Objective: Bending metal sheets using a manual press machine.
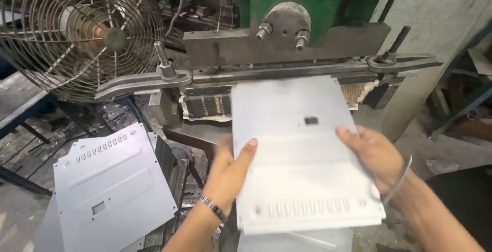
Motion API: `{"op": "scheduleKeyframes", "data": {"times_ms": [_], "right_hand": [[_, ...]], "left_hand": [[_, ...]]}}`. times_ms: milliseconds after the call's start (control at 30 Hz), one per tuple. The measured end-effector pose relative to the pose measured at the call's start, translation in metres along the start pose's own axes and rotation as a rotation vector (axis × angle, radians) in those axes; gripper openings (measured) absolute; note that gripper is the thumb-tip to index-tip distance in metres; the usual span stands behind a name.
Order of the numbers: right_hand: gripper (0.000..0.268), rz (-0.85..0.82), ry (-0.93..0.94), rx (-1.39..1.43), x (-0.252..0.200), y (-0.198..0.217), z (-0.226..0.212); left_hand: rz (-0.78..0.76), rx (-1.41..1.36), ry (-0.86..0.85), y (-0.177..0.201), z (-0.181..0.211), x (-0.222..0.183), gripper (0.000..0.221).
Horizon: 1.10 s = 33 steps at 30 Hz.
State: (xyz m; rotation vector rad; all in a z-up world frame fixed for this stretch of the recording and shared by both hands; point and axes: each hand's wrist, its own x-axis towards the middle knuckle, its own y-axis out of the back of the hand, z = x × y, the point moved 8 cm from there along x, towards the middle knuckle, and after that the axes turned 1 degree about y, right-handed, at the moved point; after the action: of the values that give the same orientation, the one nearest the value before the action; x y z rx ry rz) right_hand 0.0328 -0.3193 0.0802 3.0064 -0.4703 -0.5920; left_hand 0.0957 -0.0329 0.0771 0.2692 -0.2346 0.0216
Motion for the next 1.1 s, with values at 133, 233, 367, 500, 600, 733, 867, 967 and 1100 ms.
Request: {"op": "scheduleKeyframes", "data": {"times_ms": [133,233,367,500,600,733,867,967,1100], "right_hand": [[0.039,-0.156,0.083,0.269,0.06,0.015,-0.016],[0.04,-0.197,0.073,0.244,0.093,0.025,-0.015],[0.039,-0.184,0.064,0.184,0.106,0.029,-0.014],[0.038,-0.183,0.049,0.185,0.101,0.026,-0.011],[0.037,-0.189,0.053,0.191,0.104,0.028,-0.012],[0.038,-0.194,0.063,0.193,0.107,0.027,-0.009],[0.039,-0.19,0.057,0.196,0.102,0.026,-0.013],[0.038,-0.204,0.066,0.21,0.101,0.024,-0.013],[0.038,-0.249,0.082,0.234,0.1,0.021,-0.012]], "left_hand": [[-0.238,-0.57,0.316,-0.053,-0.014,0.025,0.051],[-0.231,-0.637,0.348,-0.066,-0.016,0.037,0.043],[-0.203,-0.634,0.357,-0.069,-0.017,0.039,0.04],[-0.207,-0.652,0.362,-0.07,-0.021,0.037,0.039],[-0.207,-0.657,0.335,-0.072,-0.022,0.041,0.039],[-0.198,-0.647,0.333,-0.07,-0.02,0.039,0.039],[-0.197,-0.629,0.37,-0.066,-0.012,0.036,0.039],[-0.198,-0.638,0.387,-0.066,-0.014,0.035,0.04],[-0.206,-0.686,0.36,-0.067,-0.02,0.035,0.041]]}}
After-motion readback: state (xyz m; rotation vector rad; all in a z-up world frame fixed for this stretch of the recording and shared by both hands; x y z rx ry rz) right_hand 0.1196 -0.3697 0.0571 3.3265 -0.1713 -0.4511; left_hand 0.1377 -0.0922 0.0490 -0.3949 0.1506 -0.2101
